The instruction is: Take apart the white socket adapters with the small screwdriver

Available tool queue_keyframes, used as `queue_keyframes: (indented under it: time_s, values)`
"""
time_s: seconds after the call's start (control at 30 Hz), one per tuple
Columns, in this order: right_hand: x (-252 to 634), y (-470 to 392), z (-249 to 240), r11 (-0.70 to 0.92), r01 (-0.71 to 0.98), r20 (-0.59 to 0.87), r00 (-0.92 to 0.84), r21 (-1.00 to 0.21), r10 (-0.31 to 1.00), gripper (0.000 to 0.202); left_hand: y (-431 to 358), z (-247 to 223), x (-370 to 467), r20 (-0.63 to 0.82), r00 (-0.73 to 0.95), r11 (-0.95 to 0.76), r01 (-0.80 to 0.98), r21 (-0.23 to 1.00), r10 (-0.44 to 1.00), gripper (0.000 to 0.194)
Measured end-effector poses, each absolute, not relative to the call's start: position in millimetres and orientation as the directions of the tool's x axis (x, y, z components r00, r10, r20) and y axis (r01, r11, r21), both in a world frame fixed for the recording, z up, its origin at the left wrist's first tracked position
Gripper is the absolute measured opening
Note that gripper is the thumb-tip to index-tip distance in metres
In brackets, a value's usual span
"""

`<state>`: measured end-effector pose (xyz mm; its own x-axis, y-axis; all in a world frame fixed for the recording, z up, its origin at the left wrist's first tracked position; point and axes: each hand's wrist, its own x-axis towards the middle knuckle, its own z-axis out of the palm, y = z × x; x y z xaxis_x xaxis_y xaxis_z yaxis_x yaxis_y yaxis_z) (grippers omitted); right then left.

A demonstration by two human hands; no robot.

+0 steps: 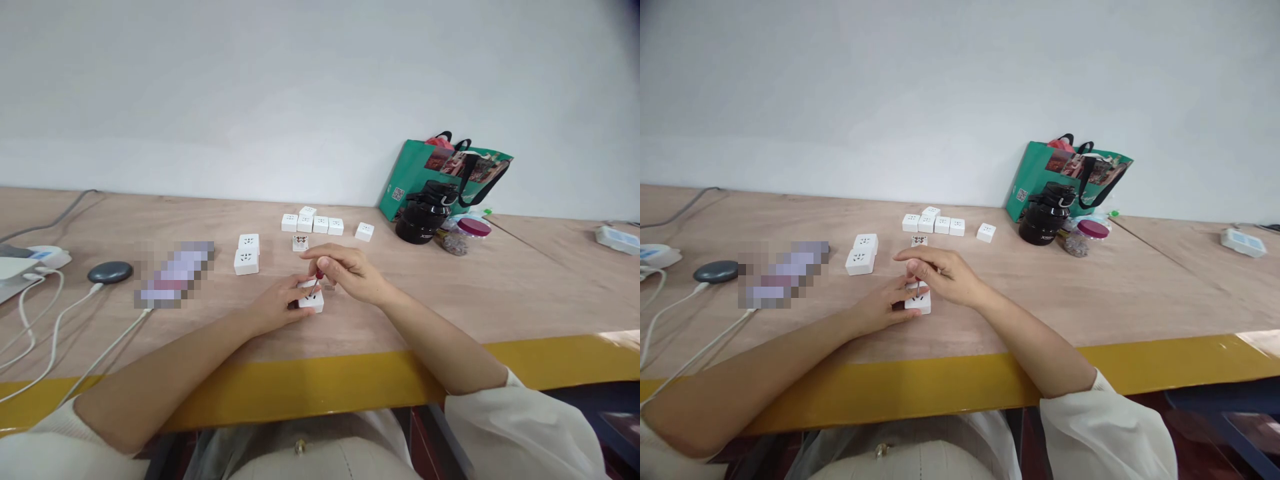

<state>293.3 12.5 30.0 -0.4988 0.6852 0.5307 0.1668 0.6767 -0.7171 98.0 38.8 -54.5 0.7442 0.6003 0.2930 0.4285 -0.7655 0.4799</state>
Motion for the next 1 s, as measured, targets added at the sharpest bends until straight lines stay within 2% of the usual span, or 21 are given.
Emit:
queue_keyframes:
  time_s: [0.1,0.17,0.3,0.4,0.53,0.7,0.83,1.0]
  values:
    - [295.5,10.5,32.3,0.668,0.18,0.487,-0.554,-0.722,0.676,0.031,39.6,-54.6,98.3,0.308,0.748,-0.778,0.416,0.471,0.587,0.042]
    - [294.7,9.6,32.3,0.69,0.214,0.507,-0.537,-0.692,0.674,0.031,39.2,-53.8,98.6,0.307,0.75,-0.78,0.419,0.464,0.586,0.041]
    - [290.7,9.0,30.0,0.779,0.32,0.607,-0.493,-0.539,0.623,0.028,37.4,-51.7,99.4,0.31,0.75,-0.78,0.414,0.468,0.584,0.039]
    - [290.2,8.9,28.8,0.824,0.34,0.645,-0.513,-0.454,0.567,0.03,36.7,-51.7,99.6,0.323,0.749,-0.785,0.403,0.47,0.578,0.039]
    - [291.7,9.0,29.0,0.811,0.352,0.641,-0.496,-0.468,0.585,0.033,37.2,-53.0,99.3,0.345,0.749,-0.795,0.383,0.471,0.565,0.038]
    - [291.5,9.2,30.6,0.821,0.379,0.655,-0.496,-0.426,0.569,0.029,38.3,-53.1,99.4,0.371,0.758,-0.814,0.352,0.462,0.537,0.038]
    - [291.6,9.3,30.5,0.818,0.348,0.639,-0.511,-0.458,0.575,0.035,40.0,-55.5,98.6,0.384,0.759,-0.822,0.339,0.457,0.526,0.039]
    - [292.1,10.6,29.7,0.828,0.405,0.67,-0.494,-0.387,0.554,0.029,40.3,-58.3,97.8,0.376,0.76,-0.821,0.349,0.451,0.53,0.042]
